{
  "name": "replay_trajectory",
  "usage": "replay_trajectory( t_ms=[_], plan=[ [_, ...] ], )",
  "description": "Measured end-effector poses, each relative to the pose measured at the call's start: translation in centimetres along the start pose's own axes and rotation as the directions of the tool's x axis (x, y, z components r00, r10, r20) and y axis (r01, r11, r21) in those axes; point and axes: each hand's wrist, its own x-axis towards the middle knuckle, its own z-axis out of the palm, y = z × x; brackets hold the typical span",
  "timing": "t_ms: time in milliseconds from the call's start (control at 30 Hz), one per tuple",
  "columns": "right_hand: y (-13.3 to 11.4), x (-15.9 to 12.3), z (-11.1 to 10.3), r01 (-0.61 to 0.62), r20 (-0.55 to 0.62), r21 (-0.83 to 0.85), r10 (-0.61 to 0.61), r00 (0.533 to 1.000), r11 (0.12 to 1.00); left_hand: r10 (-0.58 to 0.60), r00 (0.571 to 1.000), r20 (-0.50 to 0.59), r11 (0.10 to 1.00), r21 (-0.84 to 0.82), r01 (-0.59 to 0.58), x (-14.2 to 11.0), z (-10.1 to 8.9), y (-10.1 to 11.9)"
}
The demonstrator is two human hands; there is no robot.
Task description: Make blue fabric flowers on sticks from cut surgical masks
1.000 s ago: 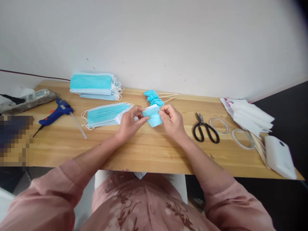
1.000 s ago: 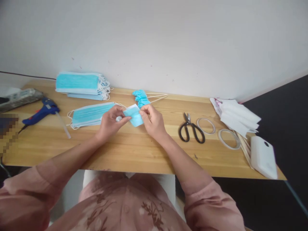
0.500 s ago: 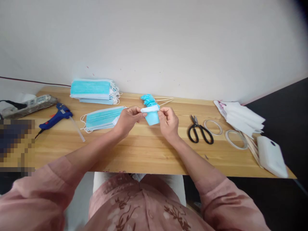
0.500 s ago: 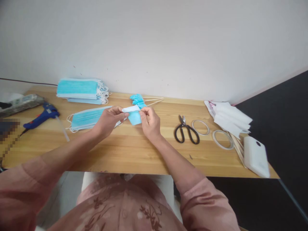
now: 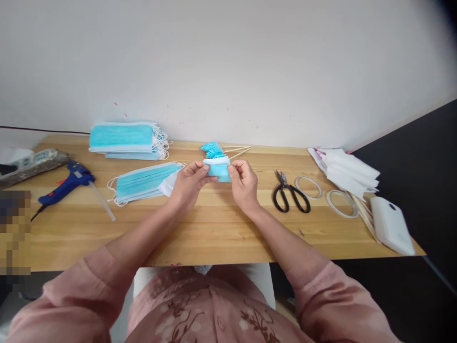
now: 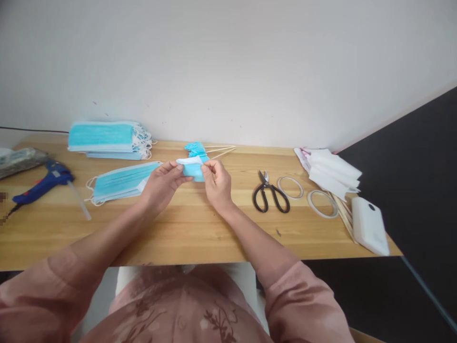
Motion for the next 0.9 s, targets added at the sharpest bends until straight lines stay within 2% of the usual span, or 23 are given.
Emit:
replay_trajectory(
  t_ms=[400, 633, 900],
  plan=[
    [0.2, -0.2, 0.5, -0.142, 0.132, 0.133, 0.125, 0.983, 0.981, 0.125, 0.989, -0.081, 0.987, 0.11, -0.115, -0.2, -0.5, -0.2],
    [0.6, 0.0, 0.4, -0.158, 0.198, 0.139, 0.129, 0.972, 0.978, 0.177, 0.978, -0.109, 0.975, 0.156, -0.159, 0.0, -0.5, -0.1],
    [-0.5, 0.2, 0.3, -0.166, 0.187, 0.261, 0.119, 0.975, 0.951, 0.211, 0.976, -0.058, 0.957, 0.214, -0.195, -0.4, -0.5, -1.0]
  ],
)
